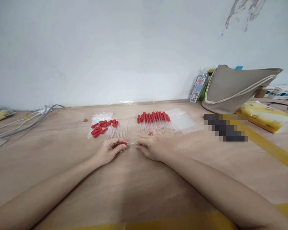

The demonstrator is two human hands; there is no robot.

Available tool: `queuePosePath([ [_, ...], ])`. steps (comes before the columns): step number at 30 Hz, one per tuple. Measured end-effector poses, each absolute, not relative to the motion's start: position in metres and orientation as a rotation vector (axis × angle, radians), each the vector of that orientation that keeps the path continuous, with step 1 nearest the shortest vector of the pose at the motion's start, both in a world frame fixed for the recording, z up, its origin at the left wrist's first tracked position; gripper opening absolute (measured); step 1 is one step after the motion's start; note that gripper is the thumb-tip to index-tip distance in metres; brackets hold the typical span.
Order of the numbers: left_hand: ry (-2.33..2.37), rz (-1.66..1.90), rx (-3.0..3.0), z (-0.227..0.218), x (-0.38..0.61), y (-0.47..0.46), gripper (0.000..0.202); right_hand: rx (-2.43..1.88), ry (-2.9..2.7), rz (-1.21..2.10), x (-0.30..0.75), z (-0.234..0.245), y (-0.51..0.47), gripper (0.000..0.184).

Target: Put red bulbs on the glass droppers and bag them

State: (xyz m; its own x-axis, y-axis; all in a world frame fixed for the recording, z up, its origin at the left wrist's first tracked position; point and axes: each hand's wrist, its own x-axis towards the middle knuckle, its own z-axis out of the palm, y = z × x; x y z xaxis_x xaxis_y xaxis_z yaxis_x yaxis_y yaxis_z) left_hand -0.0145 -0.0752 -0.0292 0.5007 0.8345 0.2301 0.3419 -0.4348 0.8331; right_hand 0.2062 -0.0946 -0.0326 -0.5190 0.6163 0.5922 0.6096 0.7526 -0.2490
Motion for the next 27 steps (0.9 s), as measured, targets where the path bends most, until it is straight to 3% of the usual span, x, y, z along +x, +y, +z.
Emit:
queuePosePath([
  [5,0.947,0.838,2.16,-0.026,-0.016,-0.079,0.02,-0.919,-2.311,0.095,0.208,-0.029,-0.092,0.012],
  [13,0.978,0.796,2.368,-0.023,-0.016,-0.083,0.019,-0.921,-2.367,-0.202,0.206,-0.02,-0.1,0.018],
  [27,0.939,0.796,2.499,-0.023,-0.016,-0.086,0.02,-1.006,-2.378,-0.337,0.189,-0.008,-0.111,0.028],
])
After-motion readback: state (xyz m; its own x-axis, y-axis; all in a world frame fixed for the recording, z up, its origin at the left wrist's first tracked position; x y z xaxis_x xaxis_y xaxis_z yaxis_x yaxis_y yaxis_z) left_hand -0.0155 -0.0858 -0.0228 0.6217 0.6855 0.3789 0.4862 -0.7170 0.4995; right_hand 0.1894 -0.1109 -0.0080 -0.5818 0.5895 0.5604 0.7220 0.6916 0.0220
